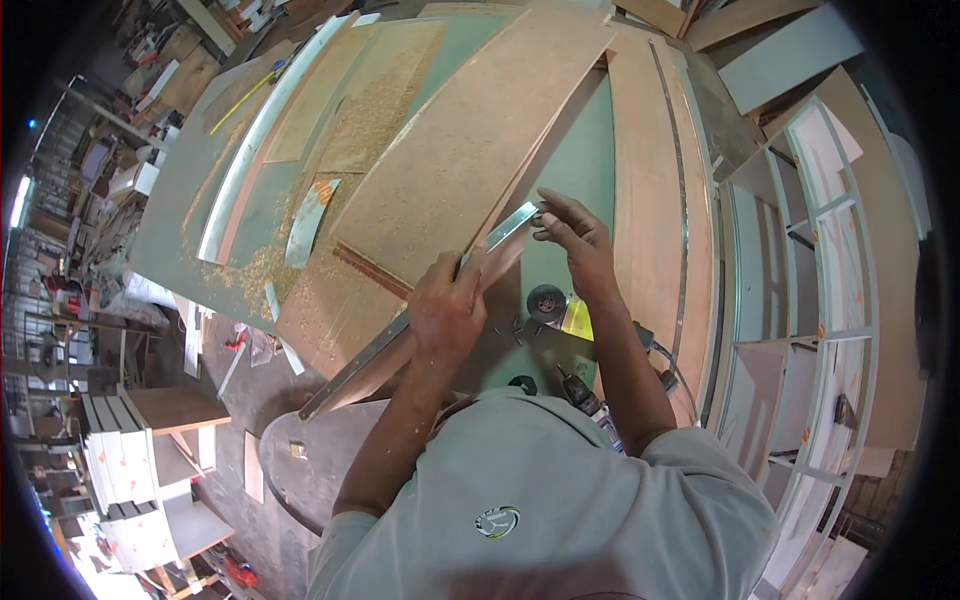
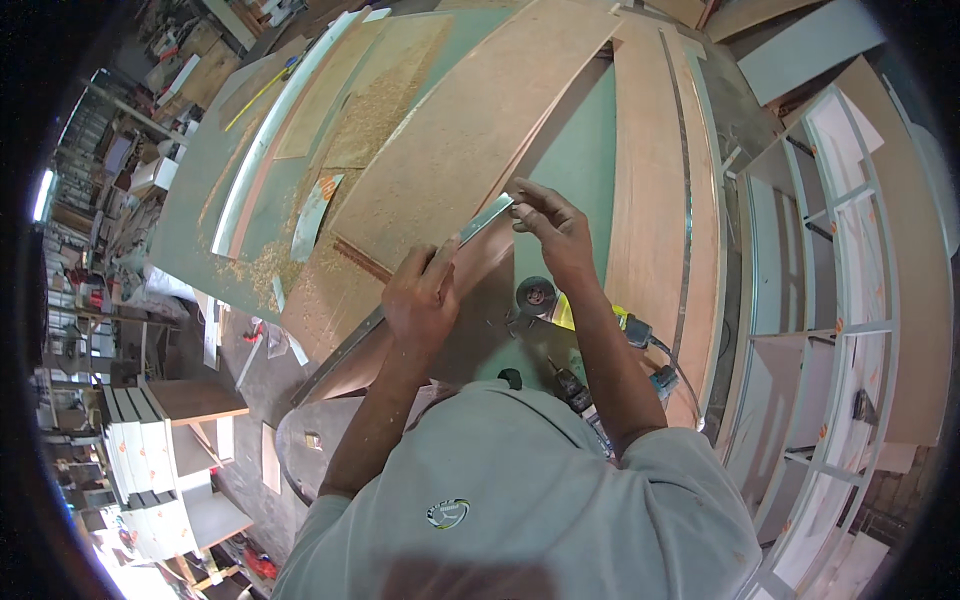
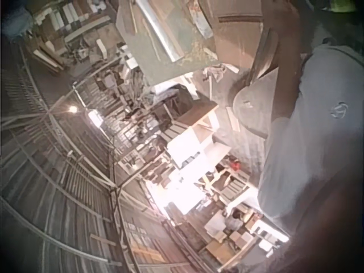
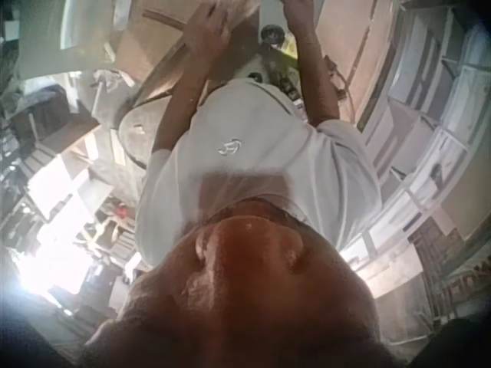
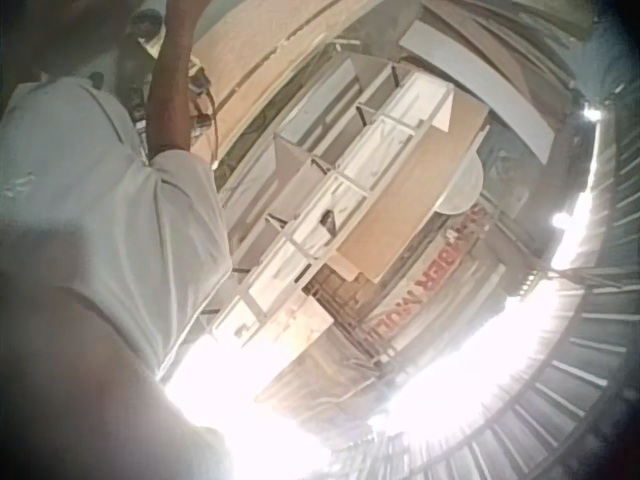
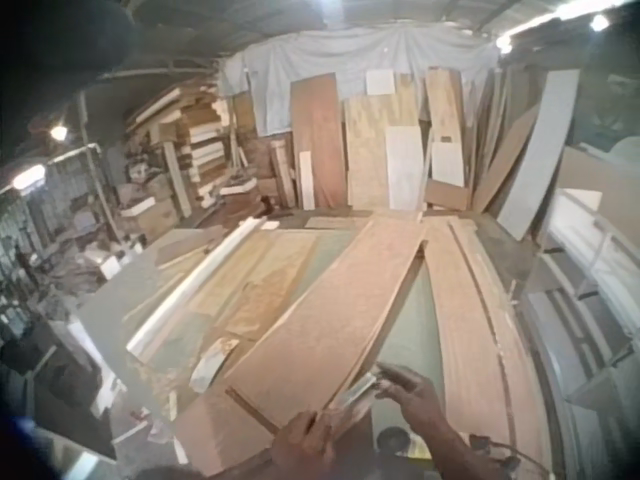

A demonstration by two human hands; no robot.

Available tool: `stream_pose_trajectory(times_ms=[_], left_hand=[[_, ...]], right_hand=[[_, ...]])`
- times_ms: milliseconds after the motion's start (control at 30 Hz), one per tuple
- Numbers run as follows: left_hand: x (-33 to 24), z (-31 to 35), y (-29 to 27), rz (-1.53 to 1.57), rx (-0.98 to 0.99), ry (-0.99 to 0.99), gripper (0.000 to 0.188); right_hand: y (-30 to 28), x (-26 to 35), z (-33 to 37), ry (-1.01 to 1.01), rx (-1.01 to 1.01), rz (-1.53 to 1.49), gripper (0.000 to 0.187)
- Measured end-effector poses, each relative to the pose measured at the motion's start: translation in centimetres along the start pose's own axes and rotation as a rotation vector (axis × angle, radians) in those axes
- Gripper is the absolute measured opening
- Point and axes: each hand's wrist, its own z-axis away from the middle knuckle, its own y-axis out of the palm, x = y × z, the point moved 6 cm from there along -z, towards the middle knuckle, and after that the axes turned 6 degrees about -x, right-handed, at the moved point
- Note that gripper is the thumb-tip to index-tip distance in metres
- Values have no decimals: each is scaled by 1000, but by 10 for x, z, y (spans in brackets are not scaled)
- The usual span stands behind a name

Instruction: The person places a wooden panel onto a workbench and brushes away sawdust by hand. Then, the person carries the panel to a large cabinet frame and fits it into an opening. Finally, the person positions a metal strip along the edge of the panel and secures it using a drill.

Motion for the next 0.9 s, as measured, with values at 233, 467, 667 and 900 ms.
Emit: stream_pose_trajectory(times_ms=[233, 467, 667, 900], left_hand=[[-2, 3, -3, -15, -18, 11, 56], [-5, -4, -10, -16, -105, -4, 48], [-8, -4, -11, -31, -92, -3, 48], [-9, -4, -8, -46, -97, -5, 49]], right_hand=[[0, -9, -4, -66, 59, 135, 25], [4, -4, -4, -148, 0, 195, 24], [2, -4, -1, -135, -17, 177, 23], [1, -5, -2, -60, -35, 127, 23]])
